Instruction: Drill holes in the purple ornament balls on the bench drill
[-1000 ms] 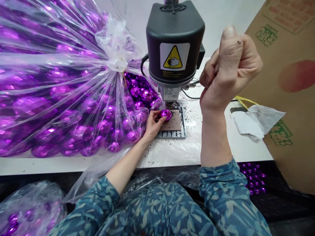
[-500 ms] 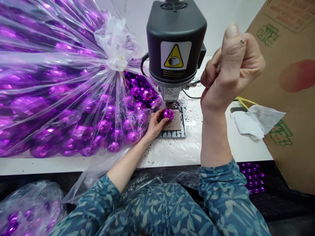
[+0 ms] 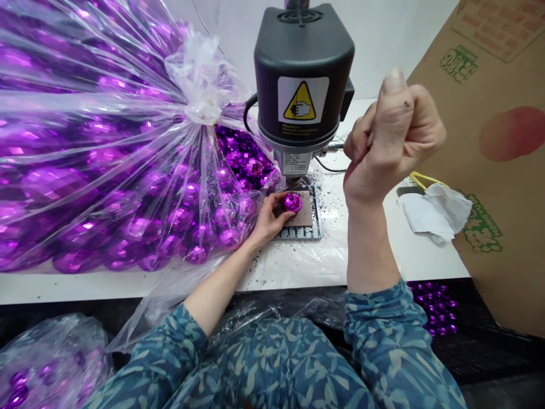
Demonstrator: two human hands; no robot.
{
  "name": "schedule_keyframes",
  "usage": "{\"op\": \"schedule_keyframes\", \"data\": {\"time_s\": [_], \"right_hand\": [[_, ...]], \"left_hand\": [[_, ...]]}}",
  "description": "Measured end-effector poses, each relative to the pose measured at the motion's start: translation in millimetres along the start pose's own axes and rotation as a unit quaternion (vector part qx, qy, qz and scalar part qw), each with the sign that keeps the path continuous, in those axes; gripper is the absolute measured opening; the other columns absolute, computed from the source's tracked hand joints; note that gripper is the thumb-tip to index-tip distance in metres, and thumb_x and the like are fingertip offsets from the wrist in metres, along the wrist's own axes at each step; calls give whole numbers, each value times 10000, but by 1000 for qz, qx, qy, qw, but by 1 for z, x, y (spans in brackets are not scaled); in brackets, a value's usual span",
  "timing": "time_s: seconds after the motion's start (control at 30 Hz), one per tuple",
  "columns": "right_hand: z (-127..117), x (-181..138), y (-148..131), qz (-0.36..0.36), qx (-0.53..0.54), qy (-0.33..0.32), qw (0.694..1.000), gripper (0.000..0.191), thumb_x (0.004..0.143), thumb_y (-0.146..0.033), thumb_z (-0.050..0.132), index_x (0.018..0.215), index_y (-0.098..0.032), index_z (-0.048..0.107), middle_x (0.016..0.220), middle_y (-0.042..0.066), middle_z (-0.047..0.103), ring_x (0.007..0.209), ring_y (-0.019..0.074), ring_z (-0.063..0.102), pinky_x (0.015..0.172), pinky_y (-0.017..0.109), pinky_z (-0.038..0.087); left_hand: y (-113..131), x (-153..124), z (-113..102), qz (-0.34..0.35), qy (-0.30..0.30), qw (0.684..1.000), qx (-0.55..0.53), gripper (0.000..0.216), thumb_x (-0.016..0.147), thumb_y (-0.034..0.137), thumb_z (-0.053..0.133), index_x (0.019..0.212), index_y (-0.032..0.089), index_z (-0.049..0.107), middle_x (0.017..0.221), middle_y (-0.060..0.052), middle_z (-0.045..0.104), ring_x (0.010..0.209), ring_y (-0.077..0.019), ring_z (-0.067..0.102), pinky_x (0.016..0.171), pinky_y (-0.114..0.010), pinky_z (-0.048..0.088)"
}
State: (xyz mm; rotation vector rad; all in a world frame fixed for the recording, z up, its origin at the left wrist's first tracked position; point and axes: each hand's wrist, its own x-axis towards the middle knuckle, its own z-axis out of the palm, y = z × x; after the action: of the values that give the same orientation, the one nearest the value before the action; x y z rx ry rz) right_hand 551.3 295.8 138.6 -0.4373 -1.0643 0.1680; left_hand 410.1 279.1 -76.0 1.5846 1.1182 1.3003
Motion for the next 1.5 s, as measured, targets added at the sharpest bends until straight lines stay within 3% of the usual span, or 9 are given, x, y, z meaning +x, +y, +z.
{"op": "schedule_keyframes", "data": {"time_s": [0.17, 0.33, 0.73, 0.93, 1.17, 1.3, 1.43, 1.5], "right_hand": [[-11, -18, 1, -8, -24, 18, 1000, 601, 942, -482, 608, 595, -223, 190, 440, -82, 218, 356, 33, 225, 416, 248, 178], [-22, -31, 3, -19, -2, 18, 1000, 606, 928, -383, 639, 564, -187, 196, 435, -69, 194, 358, 19, 257, 400, 231, 178], [-27, -38, 13, -123, 28, -13, 992, 546, 944, -261, 567, 624, -182, 132, 456, -79, 136, 341, -4, 182, 371, 189, 183], [-36, -45, 17, -125, -7, -11, 992, 513, 920, -265, 566, 614, -194, 161, 434, -88, 179, 338, 21, 211, 377, 218, 219], [-42, -53, 28, -156, 57, -29, 986, 508, 874, -214, 587, 589, -186, 168, 386, -100, 198, 302, 36, 181, 346, 215, 162], [-33, -42, 18, -118, 66, -17, 991, 546, 893, -179, 596, 587, -189, 144, 412, -93, 180, 312, 18, 200, 367, 204, 156], [-12, -11, 2, -11, 32, -10, 999, 501, 914, -155, 584, 541, -216, 256, 406, -98, 242, 319, 15, 221, 370, 225, 127], [-4, 0, -3, 5, 25, -17, 1000, 463, 900, -101, 564, 550, -229, 291, 417, -102, 258, 328, 21, 235, 381, 237, 122]], "left_hand": [[2, 0, 1, 15, 8, 1000, 8, 520, 796, 324, 818, 1259, 199, 619, 1254, -128, 634, 1188, -279, 654, 1080, -482, 530], [2, -1, 2, 25, 6, 1000, 17, 511, 814, 302, 798, 1272, 187, 601, 1269, -137, 611, 1191, -270, 659, 1075, -466, 544], [3, -3, 1, 44, 8, 998, 51, 473, 856, 331, 772, 1272, 203, 587, 1241, -130, 624, 1198, -281, 644, 1063, -474, 548], [4, -3, 1, 37, 0, 998, 45, 507, 860, 403, 770, 1285, 210, 571, 1254, -126, 605, 1180, -277, 658, 1062, -473, 546], [3, -2, 2, 35, 4, 999, 37, 496, 844, 398, 776, 1267, 216, 591, 1231, -111, 632, 1193, -282, 640, 1069, -471, 523], [2, -1, 3, 38, 10, 999, 37, 486, 835, 381, 781, 1256, 219, 600, 1215, -104, 655, 1190, -280, 630, 1056, -464, 516], [7, -2, 3, 26, 13, 999, 30, 496, 834, 383, 786, 1248, 201, 583, 1244, -125, 648, 1190, -280, 634, 1045, -457, 518], [14, -8, 2, 28, 14, 999, 34, 484, 838, 386, 779, 1232, 197, 570, 1253, -129, 648, 1162, -268, 645, 1005, -436, 538]]}}
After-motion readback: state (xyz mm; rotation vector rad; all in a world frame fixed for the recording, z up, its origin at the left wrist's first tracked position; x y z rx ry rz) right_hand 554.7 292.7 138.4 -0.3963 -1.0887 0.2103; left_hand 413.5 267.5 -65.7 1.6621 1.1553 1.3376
